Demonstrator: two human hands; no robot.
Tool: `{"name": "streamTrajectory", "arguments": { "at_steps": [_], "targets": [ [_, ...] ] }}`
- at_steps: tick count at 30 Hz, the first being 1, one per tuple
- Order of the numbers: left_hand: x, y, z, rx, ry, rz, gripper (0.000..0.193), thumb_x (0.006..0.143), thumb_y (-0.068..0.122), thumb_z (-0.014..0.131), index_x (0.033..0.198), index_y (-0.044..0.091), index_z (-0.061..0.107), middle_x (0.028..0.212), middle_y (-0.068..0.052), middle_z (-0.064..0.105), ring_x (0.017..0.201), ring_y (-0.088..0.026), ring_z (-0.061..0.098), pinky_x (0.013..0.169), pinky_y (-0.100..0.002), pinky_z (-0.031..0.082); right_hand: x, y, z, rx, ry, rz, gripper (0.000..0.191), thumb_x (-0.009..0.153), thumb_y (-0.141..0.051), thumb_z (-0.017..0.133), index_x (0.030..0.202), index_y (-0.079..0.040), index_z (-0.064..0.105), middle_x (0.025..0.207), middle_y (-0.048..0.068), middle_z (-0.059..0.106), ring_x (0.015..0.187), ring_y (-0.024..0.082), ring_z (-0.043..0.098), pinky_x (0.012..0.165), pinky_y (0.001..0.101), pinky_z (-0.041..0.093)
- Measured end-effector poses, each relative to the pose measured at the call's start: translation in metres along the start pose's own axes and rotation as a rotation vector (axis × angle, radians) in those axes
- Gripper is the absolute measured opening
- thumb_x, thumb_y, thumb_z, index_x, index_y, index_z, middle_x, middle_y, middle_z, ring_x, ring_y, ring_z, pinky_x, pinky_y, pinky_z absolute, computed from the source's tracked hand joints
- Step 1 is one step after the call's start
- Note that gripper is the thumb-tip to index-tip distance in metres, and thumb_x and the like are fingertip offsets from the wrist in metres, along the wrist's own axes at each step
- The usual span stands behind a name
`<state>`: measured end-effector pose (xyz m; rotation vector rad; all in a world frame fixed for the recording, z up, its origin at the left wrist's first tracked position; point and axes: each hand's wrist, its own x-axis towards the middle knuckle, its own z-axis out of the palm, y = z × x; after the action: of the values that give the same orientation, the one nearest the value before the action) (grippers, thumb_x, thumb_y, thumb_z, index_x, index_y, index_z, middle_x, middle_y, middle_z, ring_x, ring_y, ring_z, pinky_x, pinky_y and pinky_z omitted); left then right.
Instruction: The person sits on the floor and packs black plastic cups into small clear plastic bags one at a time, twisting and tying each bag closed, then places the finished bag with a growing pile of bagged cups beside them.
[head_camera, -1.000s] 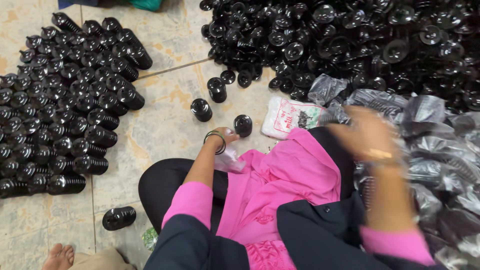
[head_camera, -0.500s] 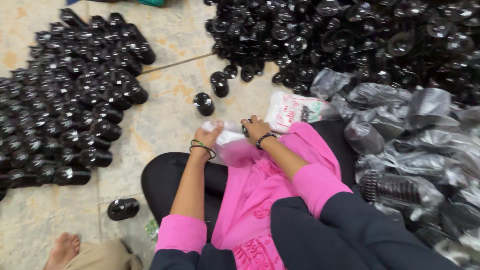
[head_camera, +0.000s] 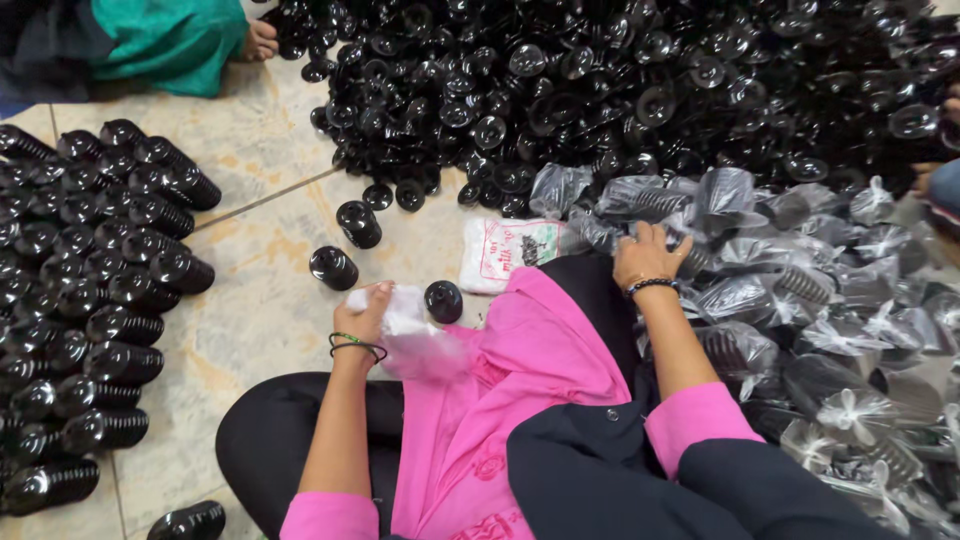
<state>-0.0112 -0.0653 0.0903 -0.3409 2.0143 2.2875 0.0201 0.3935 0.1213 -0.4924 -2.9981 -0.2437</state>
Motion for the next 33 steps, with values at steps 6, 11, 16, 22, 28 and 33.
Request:
{"name": "streamTrajectory", "arguments": {
  "at_steps": [6, 11, 16, 22, 28, 33],
  "targets": [
    [-0.042, 0.041, 0.036, 0.259, -0.102, 0.145, 0.023, 0.092, 0.022, 0.076, 0.101, 0.001, 0.079, 0.091, -0.005, 0.078, 0.081, -0.010, 0.068, 0.073, -0.026, 0.055, -0.027, -0.112, -0.058, 0.996, -0.034, -0.332, 0.063, 0.087, -0.042, 0.075, 0.133, 0.000, 0.064, 0.126, 0.018, 0.069, 0.119, 0.029, 0.068, 0.100, 0.0373, 0.052],
    [-0.068, 0.050, 0.063, 0.357, -0.039, 0.402, 0.021, 0.089, 0.018, 0.074, 0.101, 0.001, 0.078, 0.093, -0.004, 0.078, 0.083, -0.009, 0.072, 0.075, -0.025, 0.056, -0.065, -0.202, -0.069, 1.795, -0.675, -0.489, 0.036, 0.093, -0.015, 0.072, 0.123, -0.002, 0.060, 0.111, 0.005, 0.070, 0.102, 0.012, 0.067, 0.087, 0.0274, 0.057],
    [-0.082, 0.045, 0.045, 0.132, -0.093, 0.112, 0.022, 0.088, 0.019, 0.077, 0.101, 0.001, 0.077, 0.087, -0.003, 0.076, 0.077, -0.008, 0.067, 0.070, -0.024, 0.055, -0.076, -0.201, -0.045, 1.812, -0.671, -0.340, 0.019, 0.101, -0.015, 0.069, 0.106, 0.003, 0.070, 0.087, 0.002, 0.068, 0.073, 0.004, 0.056, 0.062, 0.0211, 0.045],
    [-0.086, 0.024, 0.041, 0.252, 0.002, 0.176, 0.028, 0.095, 0.020, 0.082, 0.087, -0.003, 0.070, 0.077, -0.004, 0.065, 0.068, -0.009, 0.054, 0.060, -0.025, 0.045, -0.093, -0.205, -0.036, 1.862, -0.684, -0.359, 0.014, 0.098, -0.016, 0.068, 0.101, -0.002, 0.068, 0.084, -0.007, 0.065, 0.073, 0.000, 0.055, 0.063, 0.0202, 0.045],
    [-0.082, 0.024, 0.045, -0.080, -0.049, 0.045, 0.009, 0.087, 0.016, 0.075, 0.090, 0.009, 0.070, 0.081, 0.006, 0.068, 0.071, -0.002, 0.059, 0.064, -0.020, 0.048, -0.093, -0.209, -0.041, 1.769, -0.487, -0.298, 0.020, 0.101, -0.020, 0.068, 0.093, -0.002, 0.070, 0.079, -0.008, 0.061, 0.071, 0.000, 0.050, 0.061, 0.0207, 0.042],
    [-0.081, 0.007, 0.045, -0.058, -0.028, 0.025, 0.024, 0.097, 0.023, 0.071, 0.081, 0.006, 0.067, 0.073, 0.006, 0.059, 0.064, -0.004, 0.049, 0.055, -0.023, 0.040, -0.101, -0.215, -0.028, 1.819, -0.317, -0.439, 0.018, 0.101, -0.015, 0.071, 0.091, -0.001, 0.069, 0.091, -0.004, 0.063, 0.078, 0.002, 0.053, 0.067, 0.0215, 0.045]
  ]
}}
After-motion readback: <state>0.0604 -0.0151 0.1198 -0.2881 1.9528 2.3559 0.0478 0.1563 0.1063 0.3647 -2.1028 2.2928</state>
